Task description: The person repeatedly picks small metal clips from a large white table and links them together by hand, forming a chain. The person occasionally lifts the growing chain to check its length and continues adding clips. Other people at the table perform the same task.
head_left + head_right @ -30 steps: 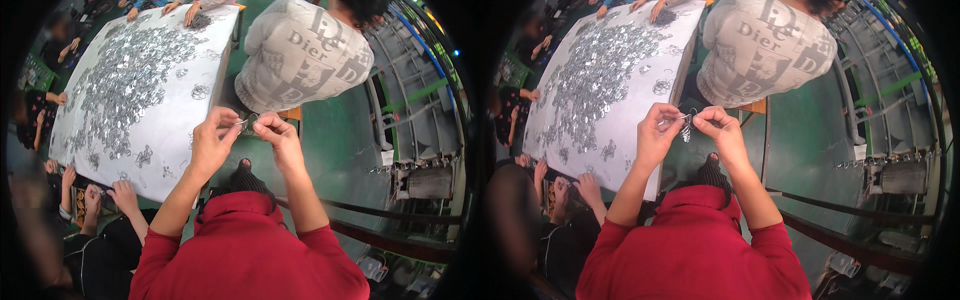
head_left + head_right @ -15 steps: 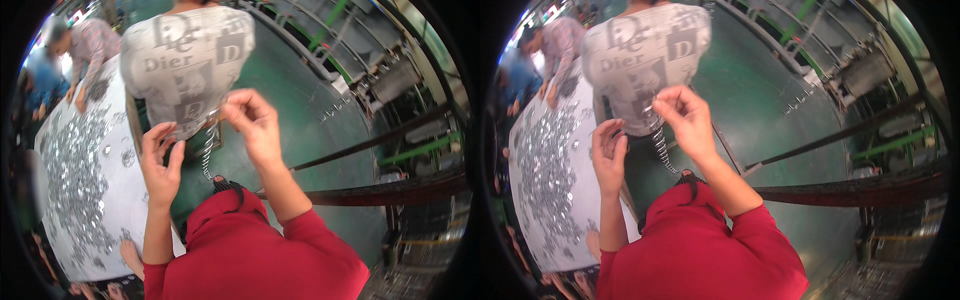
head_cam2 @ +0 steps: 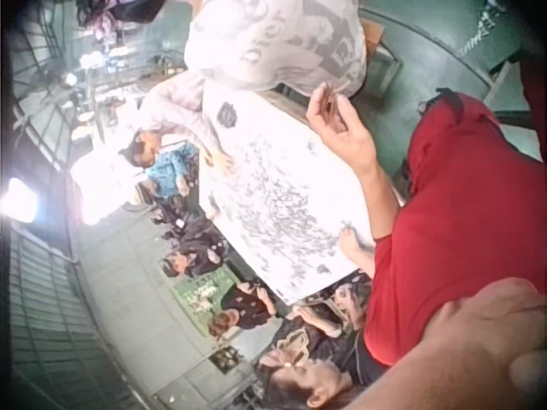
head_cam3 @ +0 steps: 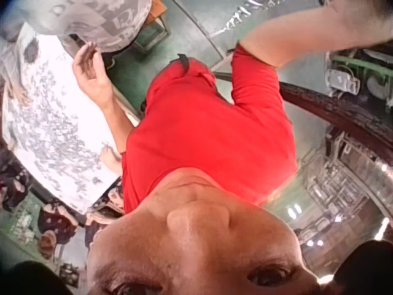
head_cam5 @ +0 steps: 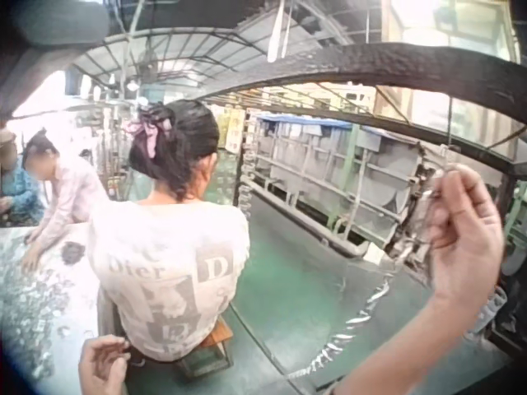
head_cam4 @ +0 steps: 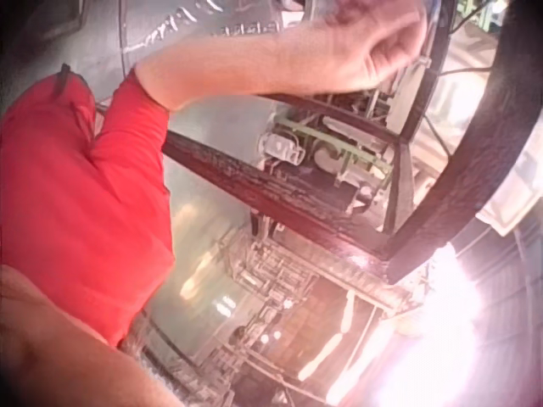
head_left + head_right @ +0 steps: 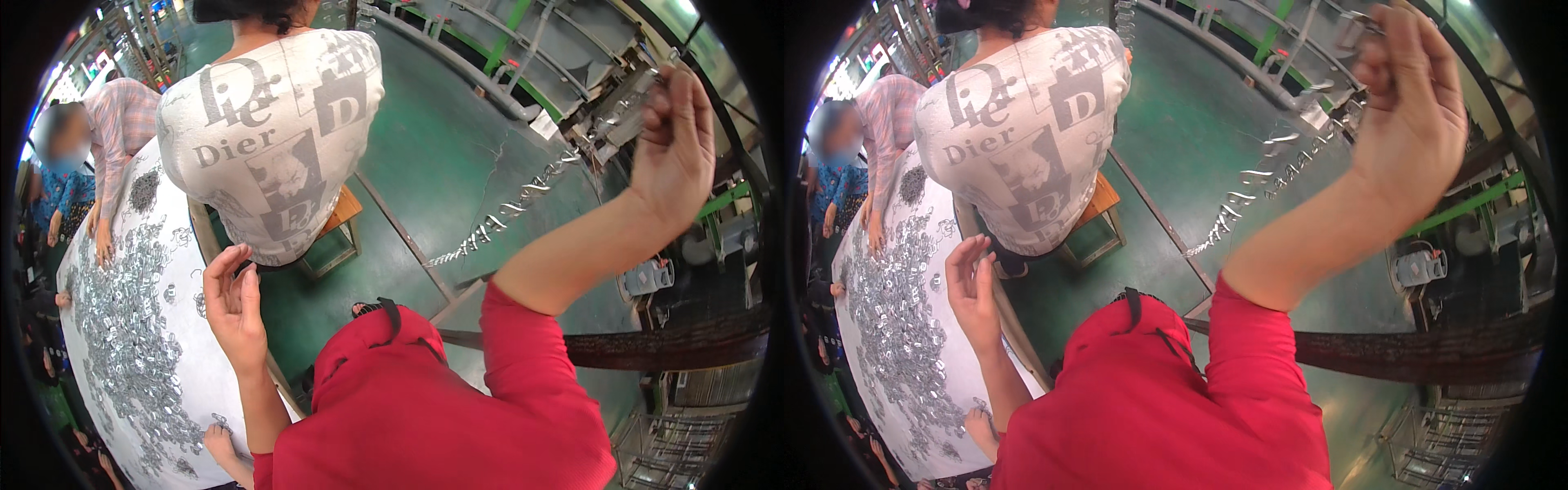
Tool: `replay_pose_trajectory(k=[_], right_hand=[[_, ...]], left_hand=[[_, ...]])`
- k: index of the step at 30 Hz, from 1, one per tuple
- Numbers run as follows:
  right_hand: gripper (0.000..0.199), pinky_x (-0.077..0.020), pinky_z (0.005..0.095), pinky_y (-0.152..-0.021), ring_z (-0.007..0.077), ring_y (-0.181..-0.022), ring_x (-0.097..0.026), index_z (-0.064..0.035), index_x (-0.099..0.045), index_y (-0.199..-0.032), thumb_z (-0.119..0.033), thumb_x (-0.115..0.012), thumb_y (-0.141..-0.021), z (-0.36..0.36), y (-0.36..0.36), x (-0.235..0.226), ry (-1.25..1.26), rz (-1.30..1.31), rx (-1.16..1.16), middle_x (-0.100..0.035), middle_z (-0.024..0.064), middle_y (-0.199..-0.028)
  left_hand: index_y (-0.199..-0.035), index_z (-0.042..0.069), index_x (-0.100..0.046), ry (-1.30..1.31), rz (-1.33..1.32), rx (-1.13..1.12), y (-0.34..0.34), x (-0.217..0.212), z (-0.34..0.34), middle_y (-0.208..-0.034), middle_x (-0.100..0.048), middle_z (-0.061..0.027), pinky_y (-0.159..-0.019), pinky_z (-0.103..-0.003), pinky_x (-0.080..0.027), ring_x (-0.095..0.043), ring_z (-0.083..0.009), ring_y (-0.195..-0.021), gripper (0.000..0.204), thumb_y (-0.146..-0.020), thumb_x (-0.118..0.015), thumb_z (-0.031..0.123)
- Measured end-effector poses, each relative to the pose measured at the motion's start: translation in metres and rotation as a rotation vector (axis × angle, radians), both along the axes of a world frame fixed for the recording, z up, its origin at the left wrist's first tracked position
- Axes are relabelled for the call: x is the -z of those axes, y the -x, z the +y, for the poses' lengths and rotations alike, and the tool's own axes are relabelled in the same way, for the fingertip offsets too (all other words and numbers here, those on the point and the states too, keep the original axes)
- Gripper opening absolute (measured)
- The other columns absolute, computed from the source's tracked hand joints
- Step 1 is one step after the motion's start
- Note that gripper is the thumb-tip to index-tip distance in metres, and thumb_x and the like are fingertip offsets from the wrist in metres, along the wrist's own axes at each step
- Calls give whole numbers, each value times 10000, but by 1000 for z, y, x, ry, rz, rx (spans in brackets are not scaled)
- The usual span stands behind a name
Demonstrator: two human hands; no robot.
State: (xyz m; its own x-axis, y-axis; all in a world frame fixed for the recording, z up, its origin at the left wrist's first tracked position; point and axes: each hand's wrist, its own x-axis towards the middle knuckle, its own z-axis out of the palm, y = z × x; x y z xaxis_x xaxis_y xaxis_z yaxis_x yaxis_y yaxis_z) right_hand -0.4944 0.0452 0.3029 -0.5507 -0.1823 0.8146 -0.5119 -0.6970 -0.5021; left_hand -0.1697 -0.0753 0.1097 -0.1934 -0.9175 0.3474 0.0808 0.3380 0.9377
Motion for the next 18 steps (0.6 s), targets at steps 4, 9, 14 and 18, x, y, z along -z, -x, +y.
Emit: replay_pose_trajectory(k=[4, 9, 14, 18], right_hand=[[194, -491, 213, -600, 165, -726, -597, 103, -605, -983, -20, -646, -838, 11, 41, -28, 11, 57, 108, -644, 195, -931], [266, -573, 251, -736, 223, -804, -628, 160, -566, -1023, -2, -645, -828, 11, 84, -64, 28, 36, 330, -612, 181, -954], [286, -566, 264, -747, 218, -828, -623, 152, -557, -1052, -10, -641, -832, 35, 144, -86, 5, -67, 399, -615, 179, -987], [315, -546, 252, -714, 184, -761, -608, 130, -533, -1087, -43, -640, -846, 41, 180, -86, -28, -76, 400, -629, 160, -971]], left_hand=[[-1171, -19, -481, -15, -8, -69, -13, 11, -5, -1152, -540, -127, -930, -325, -430, -533, -205, -1084, 277, -896, -508, -4], [-1174, -19, -481, -64, -54, -123, -34, 30, -9, -1153, -549, -132, -926, -328, -435, -541, -212, -1076, 264, -910, -485, 0], [-1175, -8, -486, -182, -87, -127, -46, 51, -11, -1150, -557, -118, -922, -320, -436, -547, -201, -1069, 255, -921, -480, 12], [-1173, 8, -497, -250, -119, -100, -50, 69, -15, -1137, -564, -101, -907, -284, -427, -548, -180, -1057, 243, -932, -477, 35]])
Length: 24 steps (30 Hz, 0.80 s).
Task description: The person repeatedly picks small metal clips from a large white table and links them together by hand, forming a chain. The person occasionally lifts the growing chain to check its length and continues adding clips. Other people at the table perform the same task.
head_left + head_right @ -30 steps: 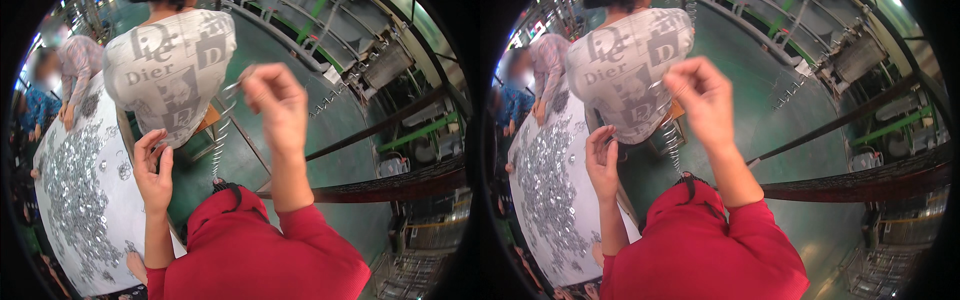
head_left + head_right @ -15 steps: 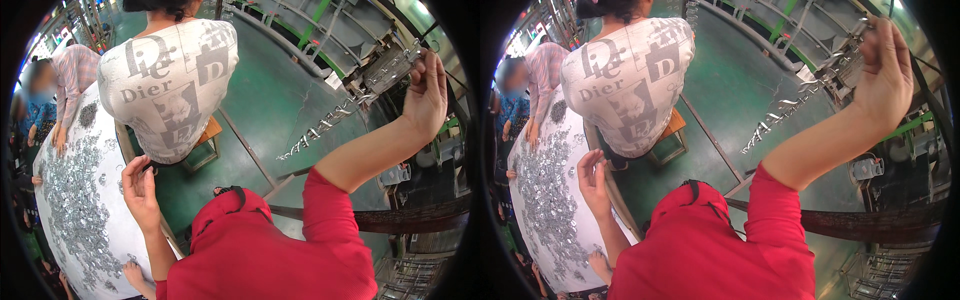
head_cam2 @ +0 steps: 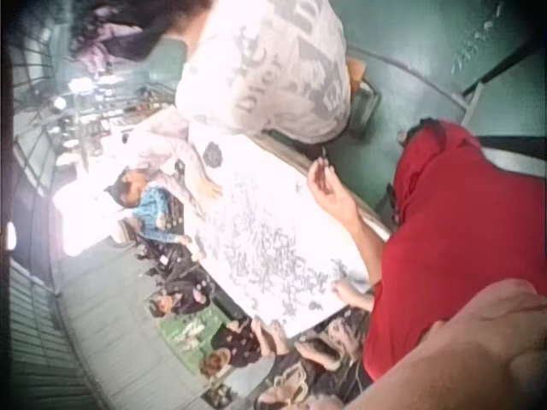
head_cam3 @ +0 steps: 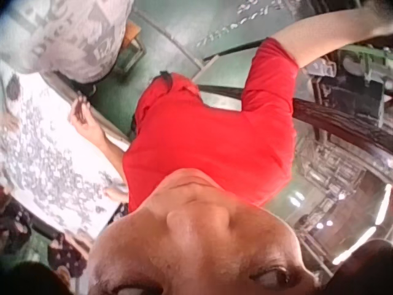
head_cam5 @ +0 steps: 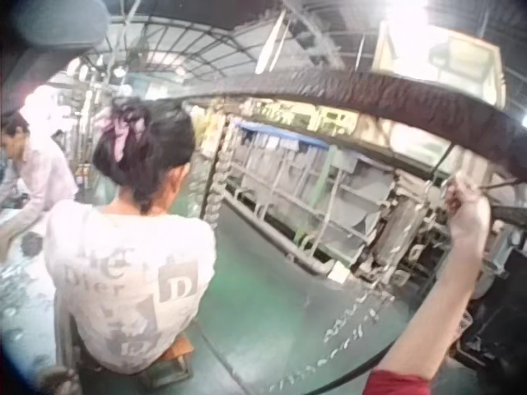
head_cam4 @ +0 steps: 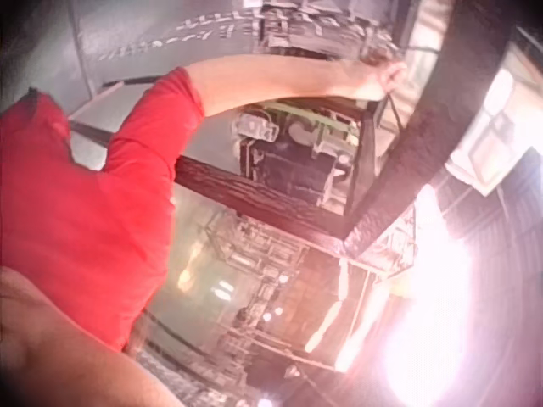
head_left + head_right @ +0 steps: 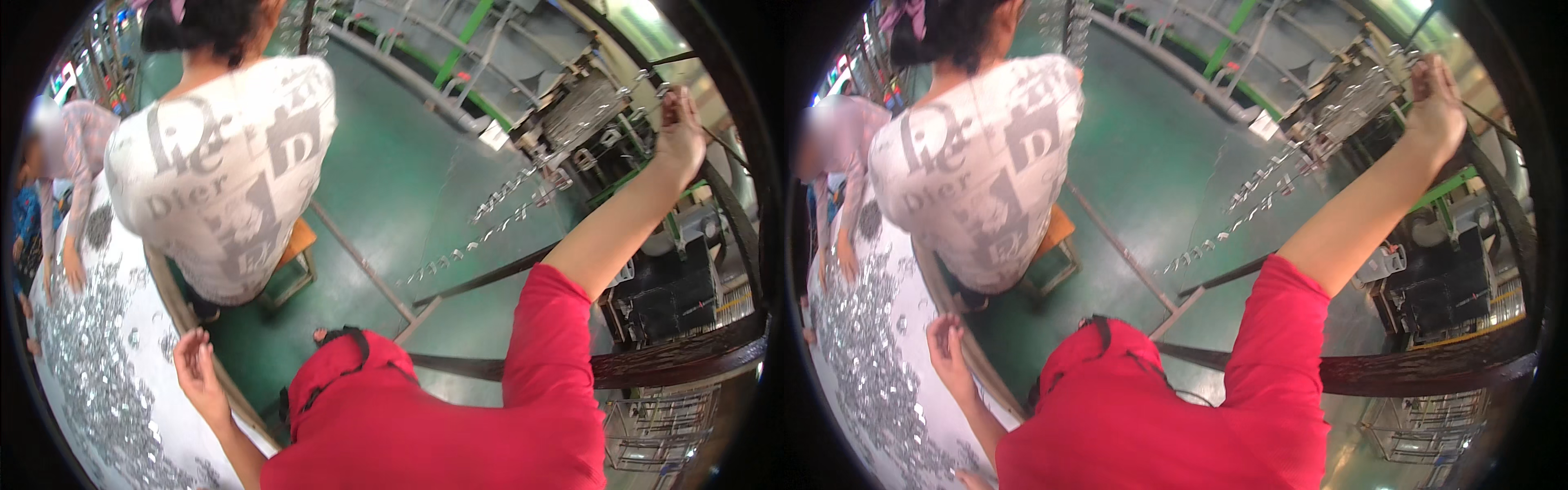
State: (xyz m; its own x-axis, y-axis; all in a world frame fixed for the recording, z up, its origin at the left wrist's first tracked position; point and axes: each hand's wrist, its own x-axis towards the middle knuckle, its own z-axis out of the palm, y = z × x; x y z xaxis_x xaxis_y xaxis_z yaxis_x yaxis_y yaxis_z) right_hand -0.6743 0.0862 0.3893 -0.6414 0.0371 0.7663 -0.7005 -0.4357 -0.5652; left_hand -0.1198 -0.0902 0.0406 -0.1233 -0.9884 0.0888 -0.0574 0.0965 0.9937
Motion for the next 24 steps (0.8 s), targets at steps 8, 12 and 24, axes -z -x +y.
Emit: replay_pose_trajectory(k=[8, 12, 24], right_hand=[[235, -559, 206, -638, 138, -733, -623, 69, -609, -1042, -57, -642, -847, -12, 20, 8, 51, -110, -75, -650, 106, -906], [218, -562, 220, -596, 163, -705, -630, 90, -612, -969, -36, -686, -806, -17, 36, -2, 66, -113, -109, -645, 119, -849], [219, -564, 229, -593, 167, -673, -632, 103, -622, -957, -34, -692, -801, -26, 75, -2, 20, -180, -48, -656, 139, -836]], left_hand=[[-1164, 0, -502, -33, -5, -21, -3, 13, -1, -1098, -570, -94, -866, -272, -429, -554, -172, -1015, 240, -930, -472, 43], [-1161, -7, -502, -42, 6, -23, -7, 18, -2, -1096, -570, -99, -863, -271, -429, -556, -173, -1011, 240, -929, -472, 45], [-1162, -6, -506, -70, 6, -65, -13, 23, -1, -1092, -575, -102, -861, -268, -431, -562, -174, -1009, 240, -930, -473, 45]])
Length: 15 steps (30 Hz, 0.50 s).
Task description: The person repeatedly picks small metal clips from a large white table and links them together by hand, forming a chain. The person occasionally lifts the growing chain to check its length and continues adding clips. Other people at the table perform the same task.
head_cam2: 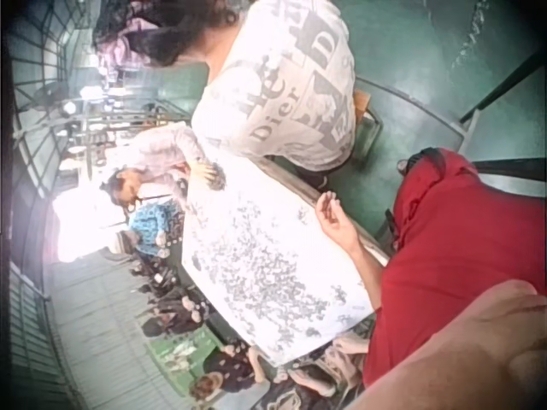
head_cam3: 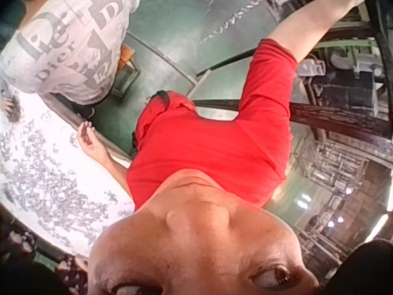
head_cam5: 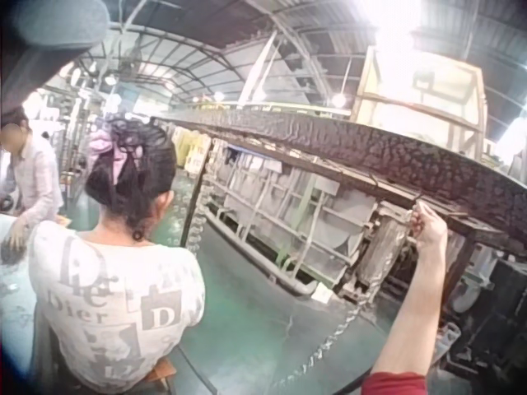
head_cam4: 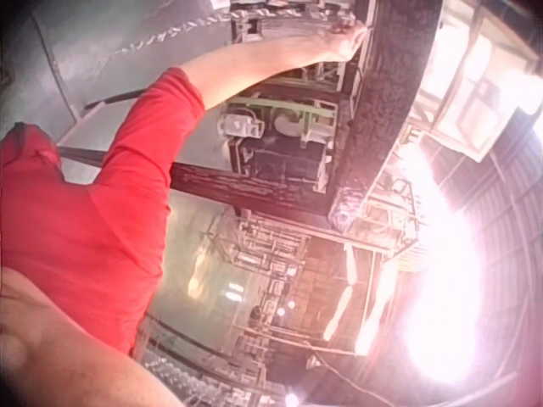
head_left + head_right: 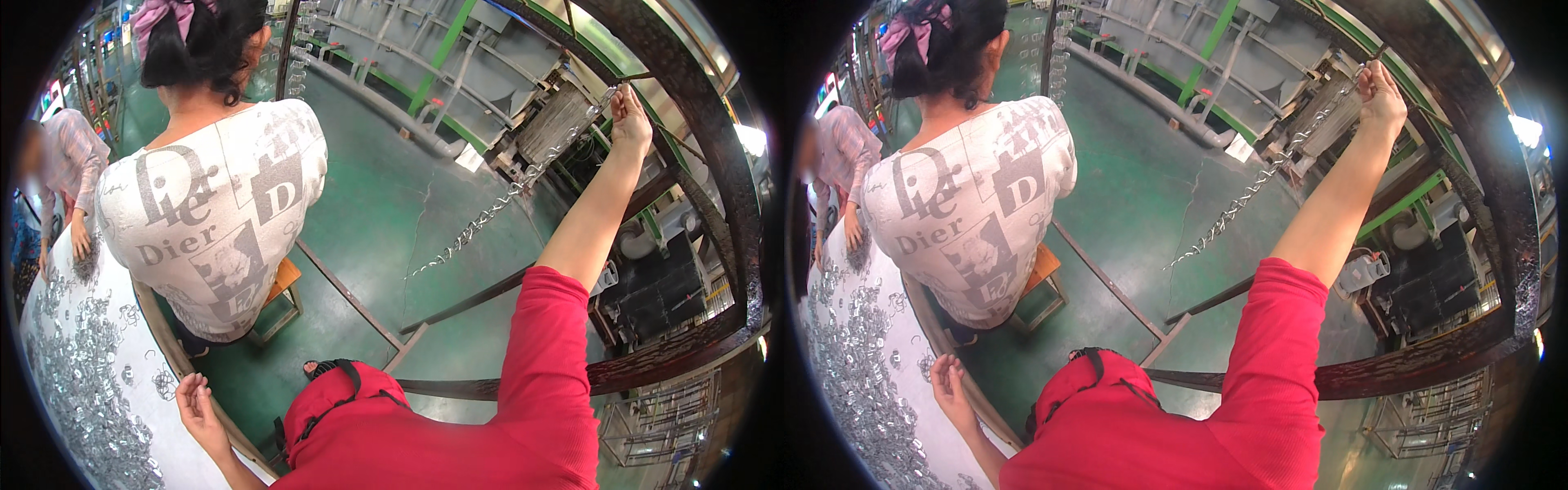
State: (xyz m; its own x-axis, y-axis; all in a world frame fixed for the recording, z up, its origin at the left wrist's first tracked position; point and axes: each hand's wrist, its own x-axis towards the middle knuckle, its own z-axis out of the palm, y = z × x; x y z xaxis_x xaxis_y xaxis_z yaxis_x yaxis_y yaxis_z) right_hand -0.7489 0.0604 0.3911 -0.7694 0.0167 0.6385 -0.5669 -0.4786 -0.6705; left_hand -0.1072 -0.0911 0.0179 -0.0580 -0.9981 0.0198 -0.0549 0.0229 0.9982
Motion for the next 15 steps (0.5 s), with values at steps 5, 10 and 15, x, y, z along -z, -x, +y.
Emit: replay_pose_trajectory(k=[5, 10, 15], right_hand=[[268, -510, 218, -557, 153, -630, -605, 72, -613, -993, -90, -710, -803, 20, 7, -19, -102, 52, 23, -642, 95, -807], [235, -401, 254, -430, 165, -565, -569, 48, -565, -959, -170, -599, -878, 18, -39, 68, 134, -4, 379, -581, 84, -746], [162, -371, 273, -430, 139, -476, -402, -7, -486, -810, -162, -526, -835, 9, -35, 284, 375, -246, 581, -430, 21, -615]], left_hand=[[-1169, -5, -504, 3, 15, 37, 4, 4, -4, -1100, -575, -108, -874, -280, -439, -564, -181, -1017, 242, -935, -475, 47], [-1156, 3, -516, 15, -37, 40, 6, -4, -4, -1092, -582, -101, -885, -290, -449, -569, -180, -1020, 227, -941, -484, 69], [-1158, 5, -518, -40, -66, 58, 2, 2, -3, -1112, -573, -106, -882, -305, -450, -564, -185, -1028, 239, -940, -502, 102]])
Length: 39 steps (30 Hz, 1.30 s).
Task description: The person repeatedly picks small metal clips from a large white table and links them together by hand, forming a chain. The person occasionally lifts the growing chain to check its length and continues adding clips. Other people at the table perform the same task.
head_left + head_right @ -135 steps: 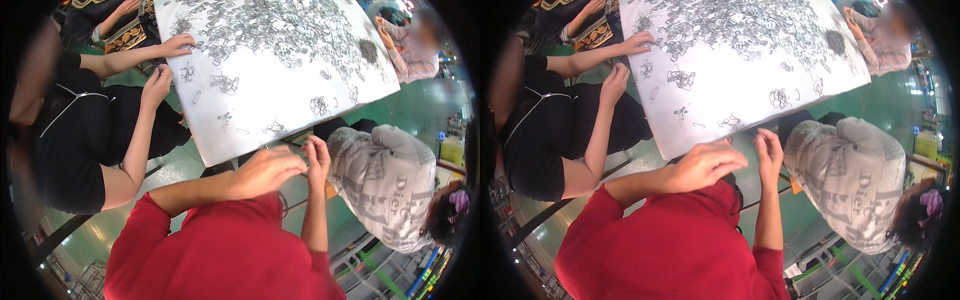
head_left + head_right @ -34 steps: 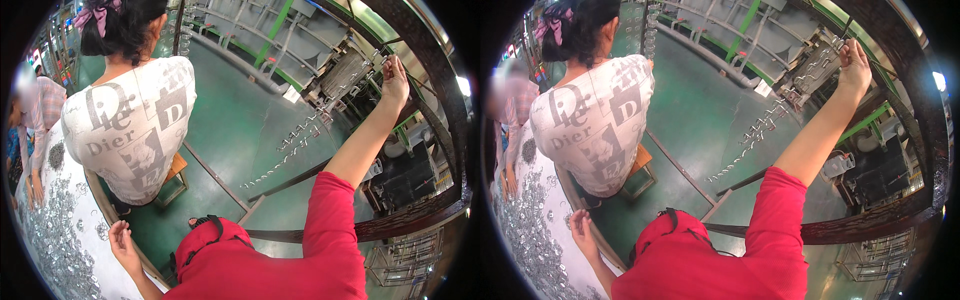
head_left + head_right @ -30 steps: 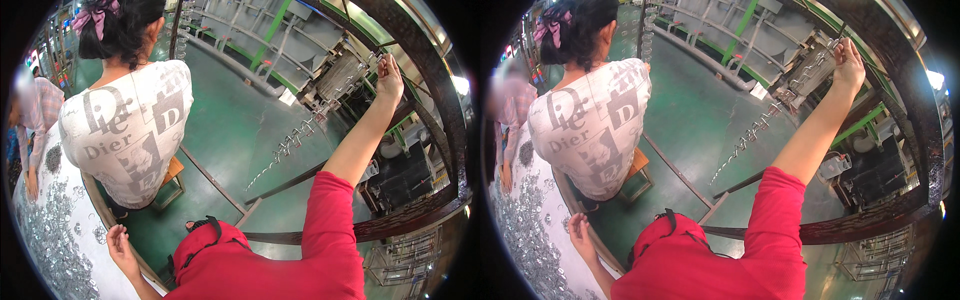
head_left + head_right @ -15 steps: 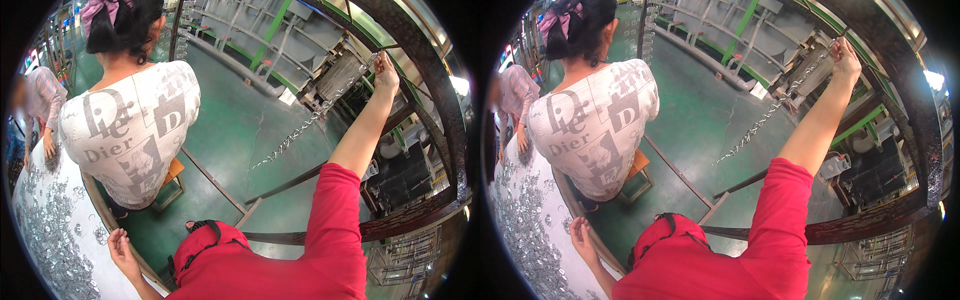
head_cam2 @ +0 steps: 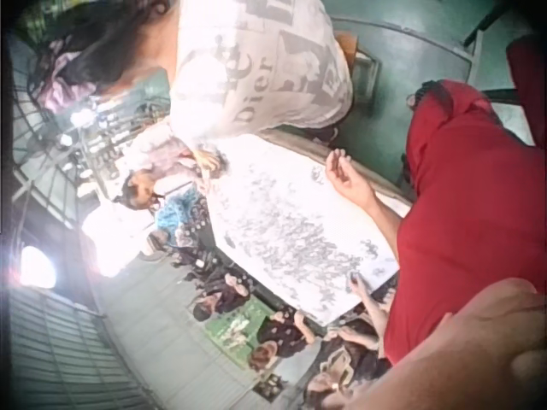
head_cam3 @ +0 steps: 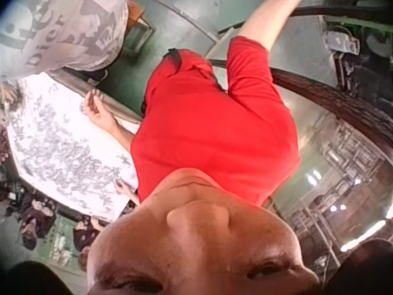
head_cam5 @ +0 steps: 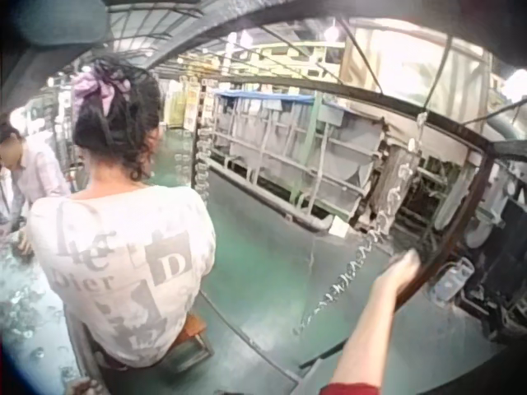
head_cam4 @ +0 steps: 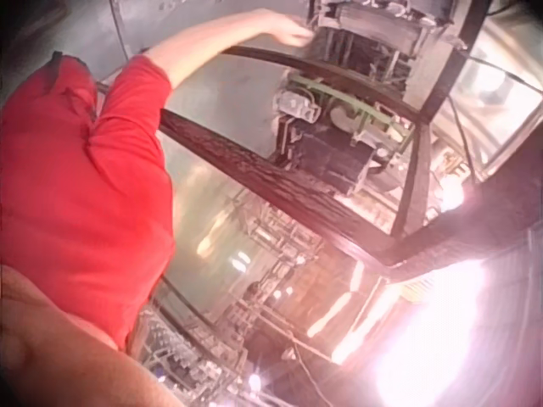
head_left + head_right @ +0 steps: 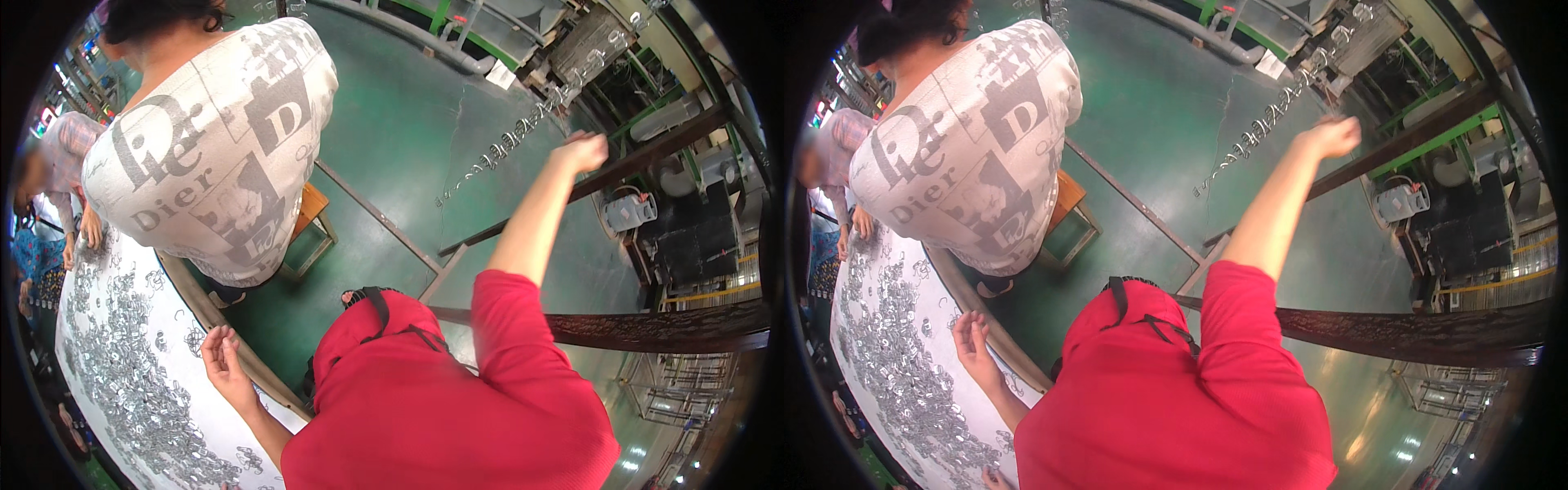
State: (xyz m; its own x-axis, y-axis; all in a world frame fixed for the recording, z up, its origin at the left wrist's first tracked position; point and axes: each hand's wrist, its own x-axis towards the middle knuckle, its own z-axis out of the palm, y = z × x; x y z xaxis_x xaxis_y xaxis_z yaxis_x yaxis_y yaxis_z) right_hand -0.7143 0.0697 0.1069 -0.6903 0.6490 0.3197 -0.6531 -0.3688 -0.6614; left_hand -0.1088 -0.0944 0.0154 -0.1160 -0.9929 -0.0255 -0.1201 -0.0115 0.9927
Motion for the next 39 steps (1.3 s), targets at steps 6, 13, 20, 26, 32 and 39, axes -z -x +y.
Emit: replay_pose_trajectory(k=[6, 13, 20, 26, 32, 39], right_hand=[[180, -498, 315, -694, 174, -783, -594, -42, -630, -1008, -116, -609, -845, 9, -52, 256, -490, -840, -75, -628, 94, -901], [369, -445, 318, -903, 184, -1057, -566, -130, -608, -1187, -30, -594, -832, 31, -55, 307, -952, -596, -389, -605, 98, -1162], [239, -464, 305, -848, 144, -915, -620, -85, -681, -1036, -138, -686, -803, 25, -59, 291, -952, -659, -501, -679, 71, -1006], [193, -482, 317, -742, 163, -807, -628, -68, -677, -925, -197, -711, -786, -1, -69, 273, -1151, -723, -333, -667, 37, -914], [219, -470, 349, -694, 191, -782, -590, -165, -684, -967, -217, -732, -759, -23, -56, 282, -1216, -689, -127, -599, 18, -895], [222, -455, 353, -691, 184, -777, -539, -232, -711, -968, -229, -742, -748, -47, -52, 278, -1093, -767, -79, -540, 2, -895]], left_hand=[[-1146, 12, -528, 9, -72, 47, 6, -6, -1, -1105, -583, -104, -874, -314, -453, -564, -187, -1027, 234, -936, -517, 114], [-1130, 13, -538, -9, -76, 67, 17, -8, 5, -1089, -587, -88, -869, -293, -451, -573, -173, -1006, 210, -933, -508, 80], [-1134, 21, -539, -16, -106, 92, 15, 2, 9, -1104, -575, -85, -863, -305, -447, -567, -174, -1014, 217, -936, -514, 107], [-1088, -11, -554, -1, -98, 64, 23, -4, 12, -1034, -596, -72, -846, -255, -445, -572, -139, -967, 182, -928, -513, 66], [-1085, -15, -554, -14, -60, 84, 20, 3, 11, -1026, -595, -65, -854, -254, -440, -565, -132, -957, 178, -922, -516, 44], [-1079, -28, -553, -11, -74, 56, 20, 5, 11, -1023, -594, -76, -879, -263, -439, -570, -145, -962, 175, -920, -506, 29]])
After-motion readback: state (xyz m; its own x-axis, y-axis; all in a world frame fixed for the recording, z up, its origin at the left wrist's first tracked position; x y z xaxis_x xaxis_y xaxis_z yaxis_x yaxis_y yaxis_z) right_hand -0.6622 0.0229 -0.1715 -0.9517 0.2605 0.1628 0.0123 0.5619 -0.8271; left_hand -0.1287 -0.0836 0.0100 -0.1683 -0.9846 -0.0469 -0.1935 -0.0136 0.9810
